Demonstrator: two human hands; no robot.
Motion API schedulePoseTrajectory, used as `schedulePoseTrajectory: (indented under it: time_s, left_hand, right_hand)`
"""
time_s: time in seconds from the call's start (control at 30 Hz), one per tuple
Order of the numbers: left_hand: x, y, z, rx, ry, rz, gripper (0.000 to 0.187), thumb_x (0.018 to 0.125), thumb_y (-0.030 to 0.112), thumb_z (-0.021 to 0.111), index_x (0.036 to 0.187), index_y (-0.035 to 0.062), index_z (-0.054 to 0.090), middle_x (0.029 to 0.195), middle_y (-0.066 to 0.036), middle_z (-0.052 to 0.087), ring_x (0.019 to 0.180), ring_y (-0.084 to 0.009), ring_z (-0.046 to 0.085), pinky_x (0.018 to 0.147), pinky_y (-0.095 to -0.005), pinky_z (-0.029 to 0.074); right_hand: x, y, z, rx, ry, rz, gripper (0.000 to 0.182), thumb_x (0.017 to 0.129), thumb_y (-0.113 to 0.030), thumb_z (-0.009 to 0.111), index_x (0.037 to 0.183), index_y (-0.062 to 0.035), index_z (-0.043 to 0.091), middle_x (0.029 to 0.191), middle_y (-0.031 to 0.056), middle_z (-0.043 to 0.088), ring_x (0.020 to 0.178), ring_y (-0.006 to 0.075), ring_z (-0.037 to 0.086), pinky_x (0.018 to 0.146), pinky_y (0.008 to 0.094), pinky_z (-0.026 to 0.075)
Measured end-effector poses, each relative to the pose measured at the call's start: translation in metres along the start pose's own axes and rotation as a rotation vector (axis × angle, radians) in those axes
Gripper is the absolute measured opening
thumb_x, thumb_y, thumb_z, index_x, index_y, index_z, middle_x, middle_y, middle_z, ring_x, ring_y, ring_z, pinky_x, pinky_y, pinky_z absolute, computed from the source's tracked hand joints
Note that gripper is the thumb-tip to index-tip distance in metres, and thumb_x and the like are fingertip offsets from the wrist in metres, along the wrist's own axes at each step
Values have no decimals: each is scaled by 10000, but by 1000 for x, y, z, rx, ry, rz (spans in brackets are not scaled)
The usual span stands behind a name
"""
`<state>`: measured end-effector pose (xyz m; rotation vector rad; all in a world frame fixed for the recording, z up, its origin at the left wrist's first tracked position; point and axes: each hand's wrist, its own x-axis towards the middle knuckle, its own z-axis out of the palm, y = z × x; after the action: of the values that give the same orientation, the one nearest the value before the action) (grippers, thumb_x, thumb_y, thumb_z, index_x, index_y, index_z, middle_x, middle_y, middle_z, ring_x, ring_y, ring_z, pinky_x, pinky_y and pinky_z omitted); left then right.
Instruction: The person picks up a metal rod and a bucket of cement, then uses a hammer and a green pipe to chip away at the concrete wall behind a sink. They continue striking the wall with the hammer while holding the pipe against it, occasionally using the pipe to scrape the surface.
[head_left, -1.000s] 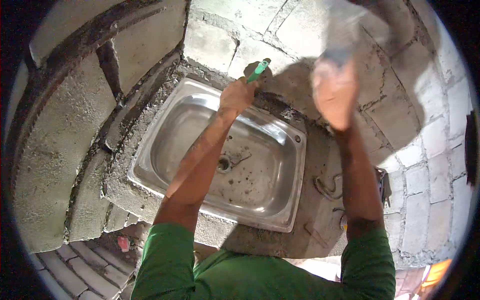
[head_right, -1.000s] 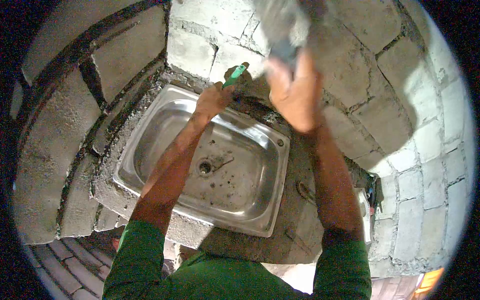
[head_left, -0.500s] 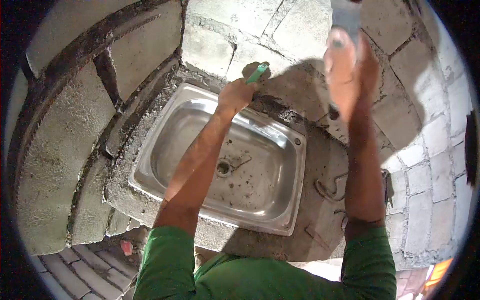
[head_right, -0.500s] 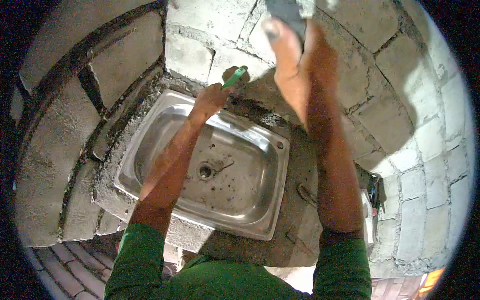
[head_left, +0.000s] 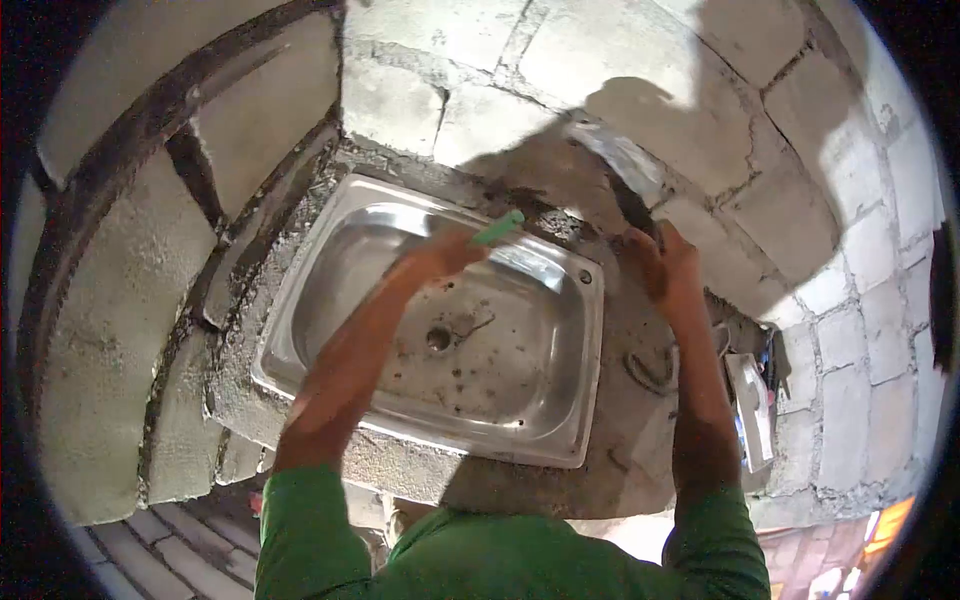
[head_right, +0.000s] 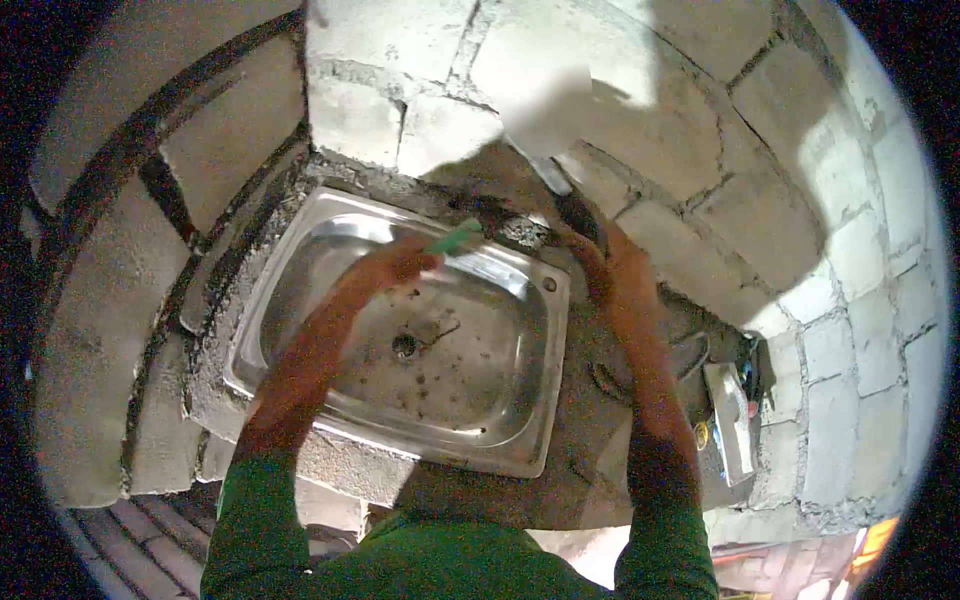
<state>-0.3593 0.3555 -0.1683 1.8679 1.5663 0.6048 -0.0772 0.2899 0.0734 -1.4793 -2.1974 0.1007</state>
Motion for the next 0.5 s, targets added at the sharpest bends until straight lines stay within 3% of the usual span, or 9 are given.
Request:
schedulePoseTrajectory:
  time_s: [0.03, 0.07, 0.1, 0.17, 0.23, 0.27, 0.33, 0.43, 0.5]
  left_hand:
    - [-40, 32, -33, -162, 0, -103, 565, 884, 491, 547, 1106, -27, 597, 775, -120, 645, 668, -240, 609, 605, -380, 477]
    - [-61, 39, -51, -273, 29, -188, 512, 883, 478, 575, 1080, 7, 597, 710, -66, 585, 607, -179, 556, 549, -338, 453]
    - [-79, 48, -69, -378, 63, -271, 459, 881, 466, 602, 1055, 41, 597, 645, -12, 525, 546, -119, 502, 493, -295, 430]
    - [-135, 90, -97, -855, 186, -224, 380, 872, 408, 653, 1055, 89, 554, 615, 45, 424, 484, -57, 407, 416, -229, 364]
    - [-169, 98, -99, -1146, 288, -221, 393, 871, 374, 667, 1102, 91, 523, 648, 38, 451, 476, -43, 413, 388, -193, 330]
    - [-183, 103, -97, -1163, 329, -204, 363, 887, 349, 646, 1106, 89, 518, 678, 29, 466, 485, -54, 434, 392, -197, 346]
    - [-203, 106, -81, -1191, 368, -177, 309, 903, 301, 618, 1104, 87, 520, 698, 17, 491, 481, -64, 446, 380, -205, 345]
    - [-225, 119, -54, -1306, 367, -190, 277, 913, 286, 583, 1093, 84, 521, 719, 6, 520, 511, -81, 467, 427, -228, 386]
    - [-229, 145, -22, -1400, 472, -329, 251, 925, 298, 551, 1049, 82, 524, 739, -4, 545, 598, -87, 501, 526, -247, 417]
  right_hand:
    - [-13, 31, -3, -32, -2, 44, 445, 881, -393, 606, 1037, 23, 580, 844, 231, 639, 768, 387, 624, 685, 435, 484]
    - [-26, 62, -4, -62, -1, 86, 557, 844, -478, 644, 1073, 25, 569, 929, 250, 646, 852, 422, 632, 718, 465, 492]
    - [-45, 73, -7, -35, 84, 57, 551, 827, -473, 664, 1022, 34, 573, 904, 252, 643, 828, 433, 624, 703, 469, 487]
    - [-84, 101, -9, -3, 186, 38, 548, 810, -469, 683, 971, 44, 577, 880, 253, 639, 805, 444, 616, 688, 472, 482]
    - [-117, 145, 0, -297, 169, 89, 444, 816, -364, 681, 990, 35, 595, 773, 216, 638, 722, 390, 625, 656, 436, 474]
    - [-128, 153, 1, -293, 185, 108, 444, 816, -364, 681, 990, 35, 595, 773, 216, 638, 722, 390, 625, 656, 436, 474]
    - [-149, 167, 1, -274, -17, 431, 436, 813, -384, 669, 959, 20, 593, 775, 224, 639, 758, 423, 623, 673, 473, 476]
    - [-171, 193, 8, -334, -41, 442, 438, 804, -414, 664, 911, 4, 588, 768, 228, 634, 758, 412, 627, 670, 478, 483]
    - [-180, 199, 10, -330, -43, 434, 439, 803, -412, 662, 943, -1, 599, 784, 232, 639, 761, 409, 628, 671, 478, 487]
